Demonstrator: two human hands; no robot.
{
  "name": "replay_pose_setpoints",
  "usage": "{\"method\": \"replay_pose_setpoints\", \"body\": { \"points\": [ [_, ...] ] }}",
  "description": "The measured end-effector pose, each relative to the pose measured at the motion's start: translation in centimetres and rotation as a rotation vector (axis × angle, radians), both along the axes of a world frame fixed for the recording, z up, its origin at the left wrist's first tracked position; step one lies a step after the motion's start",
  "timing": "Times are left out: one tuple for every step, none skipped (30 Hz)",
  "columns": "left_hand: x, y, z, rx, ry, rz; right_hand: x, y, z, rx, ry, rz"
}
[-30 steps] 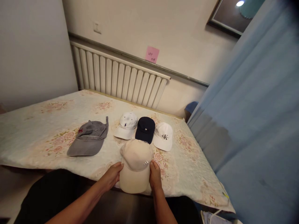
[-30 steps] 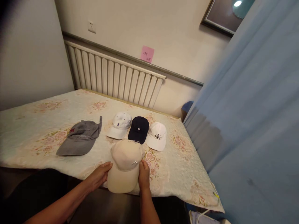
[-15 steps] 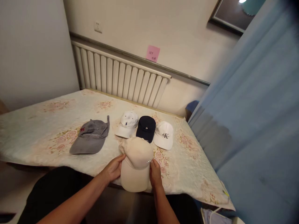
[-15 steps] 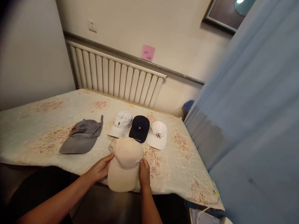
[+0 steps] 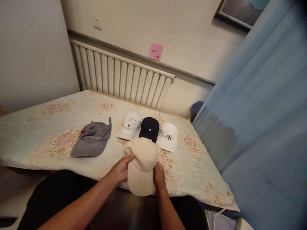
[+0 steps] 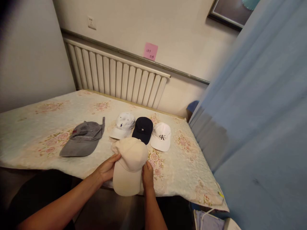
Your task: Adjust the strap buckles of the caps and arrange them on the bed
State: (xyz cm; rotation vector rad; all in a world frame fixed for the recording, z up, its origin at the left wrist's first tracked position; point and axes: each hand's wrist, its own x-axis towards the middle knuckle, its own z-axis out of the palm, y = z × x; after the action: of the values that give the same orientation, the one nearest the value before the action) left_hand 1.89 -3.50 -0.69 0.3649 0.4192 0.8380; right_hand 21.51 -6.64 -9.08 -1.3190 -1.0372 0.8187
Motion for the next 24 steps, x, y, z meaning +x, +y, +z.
{"method": "replay_pose_setpoints", "body": {
  "points": [
    [0.2, -0.1, 0.2, -0.022, 0.004, -0.012, 0.0, 0.0, 0.1, -0.002, 0.0, -0.002],
    [0.3, -0.1, 0.5, -0.044, 0.012, -0.022, 0.0, -0.1, 0.2, -0.005, 0.001, -0.003],
    [0.5, -0.1, 0.7, -0.062, 0.022, -0.027, 0.0, -0.1, 0.3, -0.008, 0.002, -0.003],
    [0.6, -0.2, 0.8, -0.073, 0.033, -0.026, 0.0, -0.2, 0.4, -0.011, 0.002, -0.002],
    [0.7, -0.2, 1.0, -0.078, 0.043, -0.021, 0.0, -0.2, 0.4, -0.014, 0.004, -0.002],
    [0.8, -0.2, 1.0, -0.081, 0.05, -0.016, 0.0, -0.2, 0.5, -0.018, 0.005, -0.001],
    [0.8, -0.2, 1.1, -0.085, 0.054, -0.012, -0.1, -0.3, 0.6, -0.022, 0.007, 0.001],
    [0.8, -0.1, 1.1, -0.089, 0.054, -0.012, -0.1, -0.3, 0.7, -0.026, 0.009, 0.003],
    [0.8, -0.1, 1.1, -0.096, 0.054, -0.011, -0.1, -0.3, 0.8, -0.03, 0.012, 0.006],
    [0.7, -0.1, 1.1, -0.105, 0.055, -0.012, -0.1, -0.4, 0.9, -0.034, 0.016, 0.01],
    [0.7, -0.1, 1.2, -0.113, 0.057, -0.012, -0.1, -0.4, 1.0, -0.037, 0.021, 0.014],
    [0.6, -0.1, 1.2, -0.116, 0.06, -0.011, -0.2, -0.4, 1.1, -0.041, 0.026, 0.019],
    [0.5, 0.0, 1.3, -0.115, 0.064, -0.006, -0.2, -0.4, 1.2, -0.044, 0.031, 0.025],
    [0.4, 0.0, 1.5, -0.108, 0.069, 0.004, -0.3, -0.4, 1.3, -0.049, 0.037, 0.03],
    [0.4, 0.1, 1.6, -0.095, 0.075, 0.02, -0.3, -0.4, 1.3, -0.053, 0.043, 0.035],
    [0.3, 0.1, 1.8, -0.079, 0.08, 0.036, -0.4, -0.4, 1.3, -0.058, 0.049, 0.037],
    [0.2, 0.2, 2.0, -0.063, 0.085, 0.052, -0.4, -0.3, 1.3, -0.063, 0.057, 0.038],
    [0.1, 0.3, 2.1, -0.049, 0.089, 0.066, -0.4, -0.3, 1.1, -0.069, 0.065, 0.038],
    [0.0, 0.5, 2.1, -0.038, 0.092, 0.078, -0.4, -0.2, 0.9, -0.075, 0.075, 0.037],
    [0.0, 0.6, 2.2, -0.029, 0.093, 0.092, -0.4, -0.2, 0.6, -0.082, 0.085, 0.038],
    [-0.1, 0.8, 2.2, -0.021, 0.094, 0.114, -0.4, -0.1, 0.3, -0.089, 0.096, 0.04],
    [-0.2, 1.0, 2.2, -0.015, 0.094, 0.141, -0.4, -0.1, 0.0, -0.096, 0.108, 0.044],
    [-0.2, 1.3, 2.2, -0.011, 0.094, 0.17, -0.5, 0.0, -0.2, -0.101, 0.118, 0.049],
    [-0.3, 1.5, 2.2, -0.009, 0.094, 0.2, -0.5, 0.0, -0.4, -0.105, 0.126, 0.054]
  ]
}}
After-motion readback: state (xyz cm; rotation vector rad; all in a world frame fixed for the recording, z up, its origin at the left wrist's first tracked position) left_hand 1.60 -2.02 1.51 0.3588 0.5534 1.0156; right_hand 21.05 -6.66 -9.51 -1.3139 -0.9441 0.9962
